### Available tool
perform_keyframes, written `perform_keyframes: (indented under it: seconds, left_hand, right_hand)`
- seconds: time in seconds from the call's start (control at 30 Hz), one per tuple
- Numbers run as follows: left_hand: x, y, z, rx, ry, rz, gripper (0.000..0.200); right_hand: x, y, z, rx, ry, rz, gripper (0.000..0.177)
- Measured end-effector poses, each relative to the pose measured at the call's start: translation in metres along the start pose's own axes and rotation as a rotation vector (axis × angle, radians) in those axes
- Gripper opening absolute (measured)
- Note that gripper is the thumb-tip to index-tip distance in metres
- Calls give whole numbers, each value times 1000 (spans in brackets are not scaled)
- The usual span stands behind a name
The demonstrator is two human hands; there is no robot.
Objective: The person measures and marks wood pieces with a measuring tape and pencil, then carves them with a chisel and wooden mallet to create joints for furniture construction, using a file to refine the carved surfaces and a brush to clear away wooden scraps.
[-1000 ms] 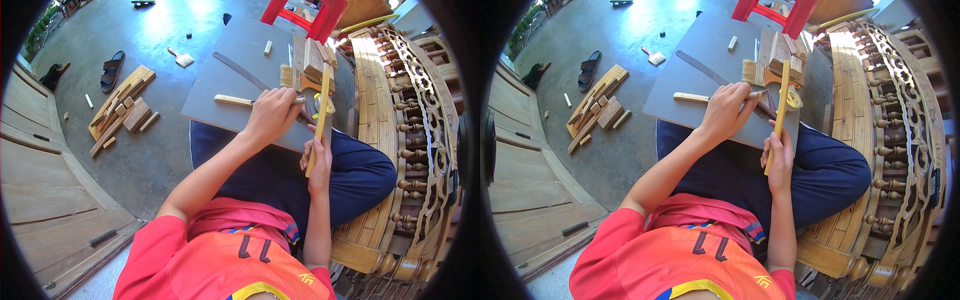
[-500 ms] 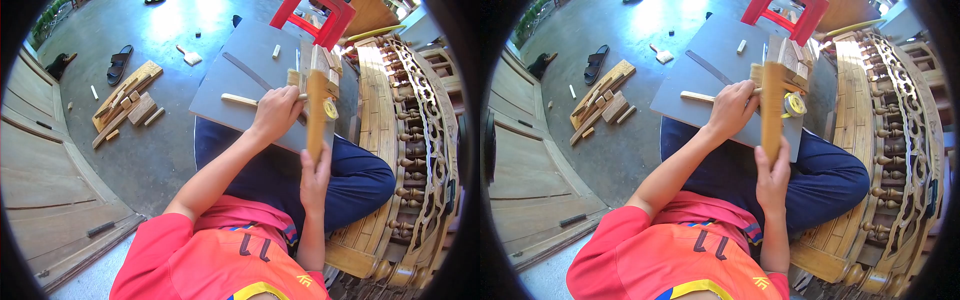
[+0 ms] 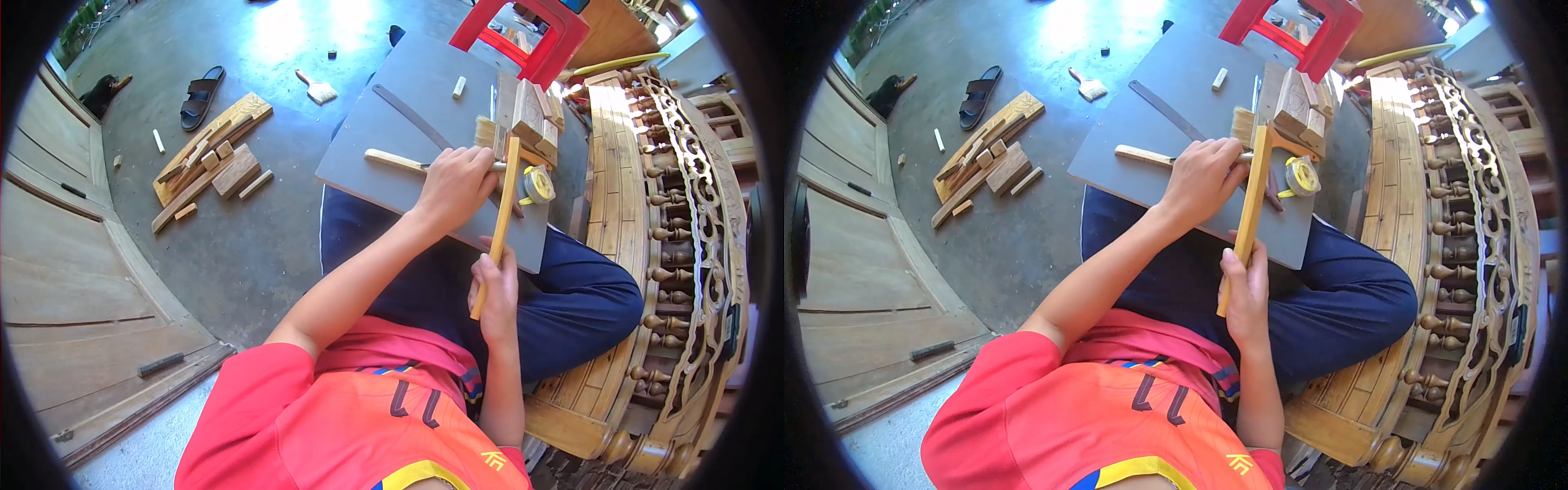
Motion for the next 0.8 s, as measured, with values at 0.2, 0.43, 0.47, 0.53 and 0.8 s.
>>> perform_keyframes:
  seconds: [0.2, 0.43, 0.47, 0.53, 0.8]
  left_hand:
    - [-3, -8, 10, 59, -21, -13, 19]
    - [-7, -11, 13, 117, -28, -33, 21]
    - [-5, -13, 14, 123, -29, -36, 21]
    - [-5, -13, 15, 119, -12, -34, 21]
    - [-8, -22, 20, 231, -33, -70, 18]
  right_hand:
    - [-3, -11, 2, 409, 186, -176, 37]
    - [-2, -3, -1, 419, 181, -108, 43]
    - [-1, 3, -2, 352, 45, -27, 44]
    - [0, 0, -1, 383, 16, -27, 45]
    - [3, 8, 12, 317, 8, -5, 49]
Point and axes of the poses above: each hand's wrist, its own x-axis towards the middle knuckle, its own z-axis out of the palm, y = z × x, the point moved 9 cm from there along x, towards the middle knuckle, and after that the axes turned 2 degrees about -y, right-handed, at the moved point
